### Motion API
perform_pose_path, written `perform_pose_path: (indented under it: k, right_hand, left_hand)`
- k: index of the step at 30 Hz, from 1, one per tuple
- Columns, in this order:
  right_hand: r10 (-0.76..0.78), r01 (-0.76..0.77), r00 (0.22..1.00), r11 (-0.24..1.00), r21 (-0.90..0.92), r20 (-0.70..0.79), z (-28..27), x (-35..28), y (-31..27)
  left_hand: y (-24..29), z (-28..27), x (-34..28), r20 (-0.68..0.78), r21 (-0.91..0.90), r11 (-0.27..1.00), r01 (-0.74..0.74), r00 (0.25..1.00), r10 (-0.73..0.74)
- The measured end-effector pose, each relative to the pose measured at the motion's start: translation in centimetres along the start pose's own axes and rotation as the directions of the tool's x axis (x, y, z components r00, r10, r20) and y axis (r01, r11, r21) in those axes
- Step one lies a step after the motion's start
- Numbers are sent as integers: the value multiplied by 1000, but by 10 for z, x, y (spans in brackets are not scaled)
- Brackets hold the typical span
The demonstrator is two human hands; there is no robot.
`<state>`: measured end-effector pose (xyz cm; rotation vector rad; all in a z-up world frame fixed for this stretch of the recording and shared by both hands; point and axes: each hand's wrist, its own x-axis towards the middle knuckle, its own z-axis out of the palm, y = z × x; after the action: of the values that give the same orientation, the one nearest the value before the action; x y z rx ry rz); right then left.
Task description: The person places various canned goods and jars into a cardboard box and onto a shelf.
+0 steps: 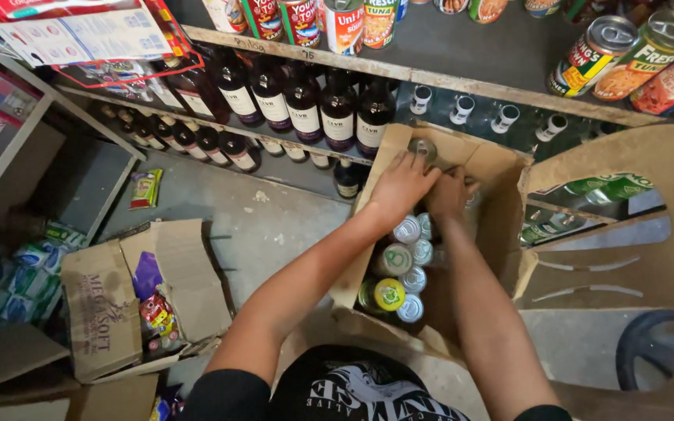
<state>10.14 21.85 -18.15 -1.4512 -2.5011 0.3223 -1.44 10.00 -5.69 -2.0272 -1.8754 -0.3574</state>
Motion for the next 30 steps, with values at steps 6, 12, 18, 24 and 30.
perform_pose_path:
  k: [6, 12, 18, 24, 30]
  right_hand:
    - [-117, 119, 993, 991, -68, 30, -21, -1, 5]
    - [-253, 199, 968, 776, 598, 6, -56, 1, 54]
    - [-125, -4, 957, 896, 443, 263, -71, -18, 92]
    - [168, -172, 960, 985, -3, 223, -35, -13, 114]
    - [46, -228, 940, 821, 523, 337, 9, -9, 121]
  left_hand:
    - [5, 3, -1, -47, -3, 999, -33, 998, 33]
    - [8, 13, -10, -8, 46, 993, -104, 994, 105]
    - [1, -15, -16, 37, -57, 994, -93, 995, 95]
    - [-4, -34, -19, 14, -190, 978, -91, 995, 95]
    - [-4, -28, -21, 3, -294, 955, -41, 999, 44]
